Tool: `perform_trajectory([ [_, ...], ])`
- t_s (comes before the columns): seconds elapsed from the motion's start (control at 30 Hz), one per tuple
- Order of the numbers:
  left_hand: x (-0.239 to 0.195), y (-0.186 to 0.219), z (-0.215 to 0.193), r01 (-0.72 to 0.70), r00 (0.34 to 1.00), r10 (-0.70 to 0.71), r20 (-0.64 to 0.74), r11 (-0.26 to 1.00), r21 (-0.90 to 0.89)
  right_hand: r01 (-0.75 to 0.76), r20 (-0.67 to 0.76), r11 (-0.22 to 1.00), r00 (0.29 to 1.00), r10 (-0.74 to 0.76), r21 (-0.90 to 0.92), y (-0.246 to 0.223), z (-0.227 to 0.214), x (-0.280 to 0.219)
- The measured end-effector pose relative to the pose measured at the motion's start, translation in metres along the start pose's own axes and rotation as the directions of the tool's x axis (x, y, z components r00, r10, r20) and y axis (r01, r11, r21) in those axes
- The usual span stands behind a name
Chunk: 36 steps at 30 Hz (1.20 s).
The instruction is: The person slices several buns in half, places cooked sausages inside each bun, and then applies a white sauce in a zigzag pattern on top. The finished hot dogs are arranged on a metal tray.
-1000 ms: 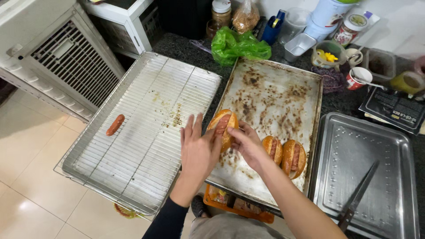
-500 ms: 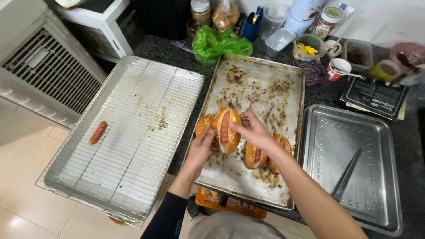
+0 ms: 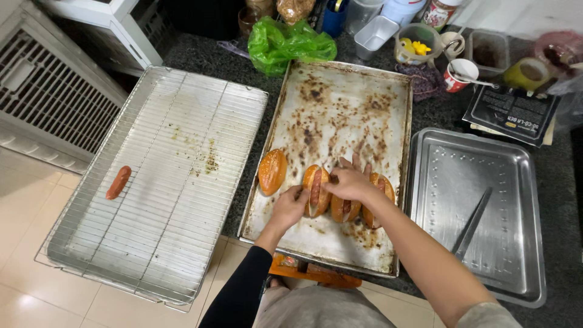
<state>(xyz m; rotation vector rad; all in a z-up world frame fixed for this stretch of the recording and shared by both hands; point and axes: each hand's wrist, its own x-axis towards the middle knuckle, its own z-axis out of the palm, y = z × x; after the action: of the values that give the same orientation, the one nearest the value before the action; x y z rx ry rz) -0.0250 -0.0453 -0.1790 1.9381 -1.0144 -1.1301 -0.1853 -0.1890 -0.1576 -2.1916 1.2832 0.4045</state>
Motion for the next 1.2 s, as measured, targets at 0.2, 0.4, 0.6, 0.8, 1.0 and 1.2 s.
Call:
perform_trajectory([
  [0.2,-0.019,-0.002,-0.032,-0.123,0.991,0.123,-0.061,0.992,-0.001,0.081,-0.207,0.932,0.978,-0.007,0.353,-0.007,-0.013,0.000],
  [0.4,-0.038,0.006,-0.105,-0.112,0.957,0.121,-0.262,0.993,0.048,0.085,-0.062,0.378,0.996,-0.072,0.922,-0.051,0.014,0.054],
  [0.6,-0.051,0.004,-0.164,-0.198,0.859,0.193,-0.474,0.979,0.040,-0.267,0.205,0.418,0.961,0.188,0.869,-0.108,0.050,0.079],
  [0.8,-0.063,-0.019,-0.207,-0.169,0.819,0.141,-0.556,0.986,0.000,-0.218,0.183,0.303,0.973,0.137,0.928,-0.110,0.063,0.092],
  [1.0,-0.064,-0.039,-0.236,-0.140,0.832,0.116,-0.542,0.990,-0.002,-0.201,0.108,0.476,0.970,0.216,0.856,-0.122,0.061,0.091],
  [1.2,-0.065,-0.079,-0.289,-0.139,0.731,0.231,-0.642,0.972,0.191,-0.027,-0.051,0.421,0.984,0.172,0.907,-0.140,0.037,0.070],
])
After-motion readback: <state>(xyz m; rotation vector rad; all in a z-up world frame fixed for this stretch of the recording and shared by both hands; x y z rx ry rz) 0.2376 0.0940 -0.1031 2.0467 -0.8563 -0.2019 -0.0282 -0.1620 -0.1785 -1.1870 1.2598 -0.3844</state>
